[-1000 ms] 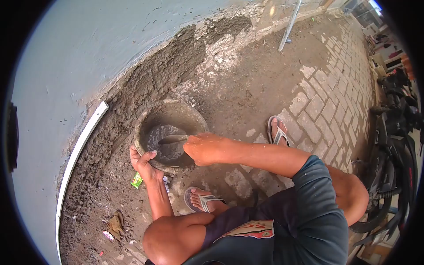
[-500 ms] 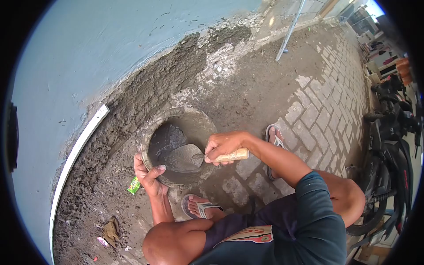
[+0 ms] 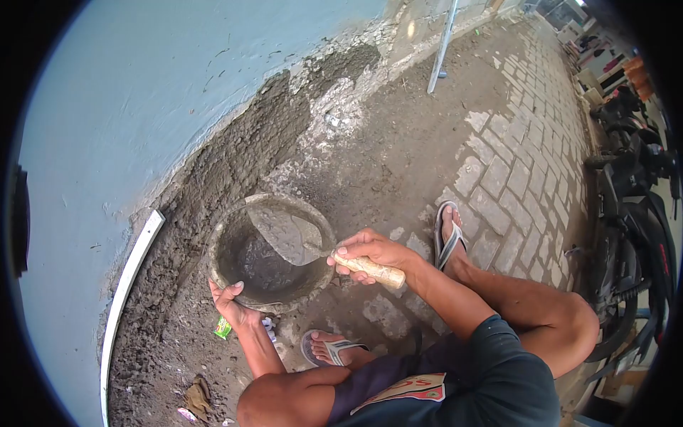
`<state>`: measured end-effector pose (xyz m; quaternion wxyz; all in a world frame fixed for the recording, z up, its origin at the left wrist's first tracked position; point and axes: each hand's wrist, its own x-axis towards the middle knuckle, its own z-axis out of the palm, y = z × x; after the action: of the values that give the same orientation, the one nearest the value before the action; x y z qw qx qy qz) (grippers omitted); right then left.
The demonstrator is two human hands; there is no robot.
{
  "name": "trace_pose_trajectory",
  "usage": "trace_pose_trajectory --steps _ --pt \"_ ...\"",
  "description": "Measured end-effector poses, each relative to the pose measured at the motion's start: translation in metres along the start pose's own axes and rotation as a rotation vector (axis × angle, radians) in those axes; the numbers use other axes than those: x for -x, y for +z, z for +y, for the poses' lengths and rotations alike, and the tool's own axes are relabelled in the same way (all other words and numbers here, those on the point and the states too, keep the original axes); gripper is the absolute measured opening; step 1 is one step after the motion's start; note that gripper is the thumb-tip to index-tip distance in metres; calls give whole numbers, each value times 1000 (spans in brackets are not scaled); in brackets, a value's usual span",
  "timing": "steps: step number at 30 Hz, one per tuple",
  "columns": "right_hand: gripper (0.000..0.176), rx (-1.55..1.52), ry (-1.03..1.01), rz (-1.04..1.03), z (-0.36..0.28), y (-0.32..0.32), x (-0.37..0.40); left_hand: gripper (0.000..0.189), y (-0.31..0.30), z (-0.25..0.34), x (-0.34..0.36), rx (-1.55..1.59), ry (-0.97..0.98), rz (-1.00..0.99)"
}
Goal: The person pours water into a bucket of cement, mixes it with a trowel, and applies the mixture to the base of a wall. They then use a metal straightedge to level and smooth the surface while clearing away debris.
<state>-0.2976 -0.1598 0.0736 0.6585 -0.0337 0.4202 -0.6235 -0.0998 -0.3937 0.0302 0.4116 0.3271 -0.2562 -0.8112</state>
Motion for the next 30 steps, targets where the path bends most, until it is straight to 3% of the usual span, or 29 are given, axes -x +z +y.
trace_pose_trajectory --steps 2,7,11,13,15,17,19,21,23,25,27,30 --pt "36 -79 -65 56 -8 -14 6 74 -2 -1 -3 -38 -1 139" --pt "36 -234 -408 248 -44 -70 19 71 -26 0 -10 -1 -26 65" --pt "37 -153 -797 658 -80 -89 35 71 -31 -3 -6 -14 -20 33" --pt "34 -167 -877 682 -98 -101 26 73 -27 -4 -2 -60 6 54" --pt "29 -146 -989 1038 -121 -106 7 74 -24 -3 0 -50 0 46" --pt "21 -130 -1037 1209 -140 -140 -44 74 -21 -3 -1 -30 0 36" --pt "18 102 -895 1538 -164 -173 -118 73 -21 -6 -3 -47 -2 45" --pt "17 128 -811 1374 -178 -143 -158 73 -13 -3 -1 -56 -1 78" --pt "16 213 -1008 1152 -161 -67 -149 73 -8 -3 1 -66 -15 117" --pt "16 99 -987 948 -133 -15 -120 74 -6 -3 1 -42 -22 115" --pt "15 124 -895 863 -100 4 -98 73 -8 -3 0 -38 -35 139" --pt "18 190 -755 813 -68 -8 -89 69 -10 -9 0 2 0 -14"
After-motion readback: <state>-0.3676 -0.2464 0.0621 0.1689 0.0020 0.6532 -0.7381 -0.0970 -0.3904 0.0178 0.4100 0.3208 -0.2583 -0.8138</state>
